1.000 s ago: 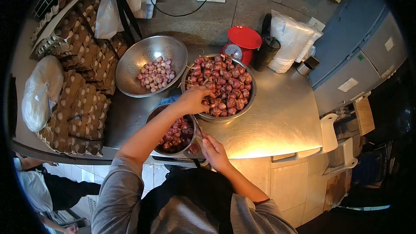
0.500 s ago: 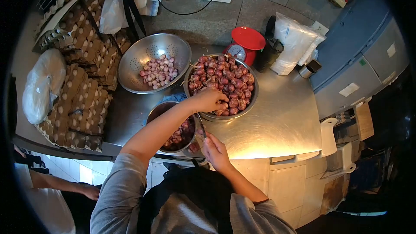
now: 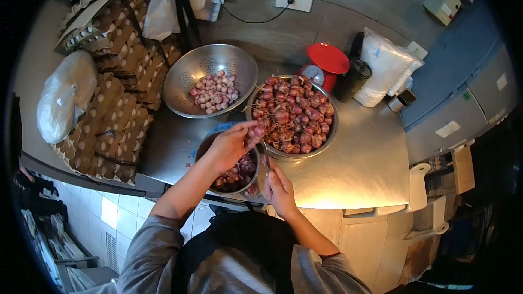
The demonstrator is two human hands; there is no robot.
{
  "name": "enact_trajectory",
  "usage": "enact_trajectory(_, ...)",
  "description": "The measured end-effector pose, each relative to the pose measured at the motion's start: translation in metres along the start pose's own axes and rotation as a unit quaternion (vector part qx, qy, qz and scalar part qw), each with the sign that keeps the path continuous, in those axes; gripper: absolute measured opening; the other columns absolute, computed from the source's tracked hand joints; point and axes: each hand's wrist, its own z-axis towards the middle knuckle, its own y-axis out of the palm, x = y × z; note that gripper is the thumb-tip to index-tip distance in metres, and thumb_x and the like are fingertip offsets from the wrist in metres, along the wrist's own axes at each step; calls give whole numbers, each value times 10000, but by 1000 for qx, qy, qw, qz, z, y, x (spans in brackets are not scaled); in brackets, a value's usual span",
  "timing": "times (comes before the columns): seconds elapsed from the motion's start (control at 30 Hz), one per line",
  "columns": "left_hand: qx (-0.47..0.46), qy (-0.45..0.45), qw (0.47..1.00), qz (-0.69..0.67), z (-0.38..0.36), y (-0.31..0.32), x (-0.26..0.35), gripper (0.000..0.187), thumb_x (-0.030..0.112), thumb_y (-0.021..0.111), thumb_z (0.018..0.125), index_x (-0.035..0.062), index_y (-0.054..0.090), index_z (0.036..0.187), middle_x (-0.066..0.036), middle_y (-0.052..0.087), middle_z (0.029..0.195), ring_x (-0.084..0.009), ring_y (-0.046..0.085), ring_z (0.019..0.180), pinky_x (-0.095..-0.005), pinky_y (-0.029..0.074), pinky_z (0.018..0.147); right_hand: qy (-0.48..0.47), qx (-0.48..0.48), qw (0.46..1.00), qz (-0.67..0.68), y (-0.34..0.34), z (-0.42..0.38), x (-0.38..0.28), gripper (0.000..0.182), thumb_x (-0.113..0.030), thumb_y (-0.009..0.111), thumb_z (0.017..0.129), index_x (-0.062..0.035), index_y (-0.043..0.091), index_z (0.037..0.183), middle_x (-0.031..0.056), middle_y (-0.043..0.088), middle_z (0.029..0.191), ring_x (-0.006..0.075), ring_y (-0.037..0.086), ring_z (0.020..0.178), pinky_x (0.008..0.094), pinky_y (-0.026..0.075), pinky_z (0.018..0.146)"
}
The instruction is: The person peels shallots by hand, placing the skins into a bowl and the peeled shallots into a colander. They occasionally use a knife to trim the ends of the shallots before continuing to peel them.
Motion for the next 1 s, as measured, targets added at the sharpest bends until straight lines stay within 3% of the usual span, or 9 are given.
enact_trajectory(0.13, 76, 52, 996, 6, -46, 1, -6, 192, 75, 523, 869, 12, 521, 1049, -49, 582, 999, -122, 549, 906, -251, 428, 820, -20, -41, 998, -35, 14, 11, 0, 491, -197, 397, 932, -103, 222, 1382, -21, 333, 543, 61, 310, 440, 194, 264, 400)
enact_trajectory(0.27, 111, 138, 961, 212, -68, -12, -22, 246, 2, 639, 771, 28, 551, 1000, -33, 582, 957, -84, 532, 882, -236, 432, 795, 10, -90, 995, -29, 26, 21, 4, 516, -199, 406, 931, -105, 185, 1387, -23, 335, 540, 58, 322, 430, 191, 268, 394)
enact_trajectory(0.4, 124, 193, 909, 348, -80, -10, -26, 262, -56, 660, 730, 23, 545, 952, -32, 595, 895, -89, 560, 824, -223, 455, 771, 95, -90, 990, 43, 33, 28, -3, 376, -220, 388, 941, -140, 295, 1296, -27, 347, 560, 54, 312, 434, 189, 269, 407)
enact_trajectory(0.53, 129, 246, 911, 305, -79, -7, -35, 221, -17, 675, 734, 2, 573, 929, -37, 618, 883, -85, 567, 822, -225, 452, 767, 145, -112, 958, 219, 34, 29, -6, 264, -325, 361, 942, -183, 377, 1164, -20, 307, 488, 70, 256, 342, 214, 231, 348)
enact_trajectory(0.7, 83, 191, 977, 51, -74, 5, -33, 197, -10, 567, 824, 29, 531, 1014, -74, 597, 1005, -140, 566, 939, -276, 445, 866, 139, -103, 905, 388, 6, 46, -11, 272, -402, 323, 937, -196, 464, 1046, -27, 279, 464, 80, 235, 307, 216, 225, 327)
enact_trajectory(0.73, 77, 168, 983, -4, -73, 3, -31, 192, -1, 552, 836, 29, 529, 1024, -74, 593, 1020, -145, 564, 949, -282, 444, 875, 112, -55, 934, 335, 2, 49, -27, 391, -452, 293, 929, -185, 479, 1146, -38, 288, 470, 78, 246, 318, 219, 223, 341)
enact_trajectory(0.83, 86, 115, 988, -64, -71, 1, -26, 227, 32, 508, 870, 38, 514, 1097, -62, 577, 1066, -166, 557, 981, -299, 437, 909, 20, 84, 994, 65, -18, 62, -51, 365, -343, 376, 936, -149, 430, 1240, -29, 393, 551, 57, 266, 352, 209, 238, 341)
enact_trajectory(0.93, 116, 84, 987, -77, -68, 6, -22, 249, 39, 507, 873, 47, 512, 1122, -58, 571, 1073, -171, 555, 989, -297, 432, 919, -70, 152, 985, -44, -25, 67, -45, 395, -204, 411, 931, -99, 368, 1310, 22, 563, 869, 62, 453, 541, 187, 351, 450)
enact_trajectory(1.0, 126, 84, 985, -83, -68, 6, -23, 244, 47, 505, 876, 53, 520, 1120, -58, 563, 1083, -172, 549, 999, -294, 430, 922, -210, 100, 927, -294, -25, 62, -17, 435, -162, 430, 920, -147, 330, 1343, 43, 565, 998, 82, 521, 640, 203, 418, 567)
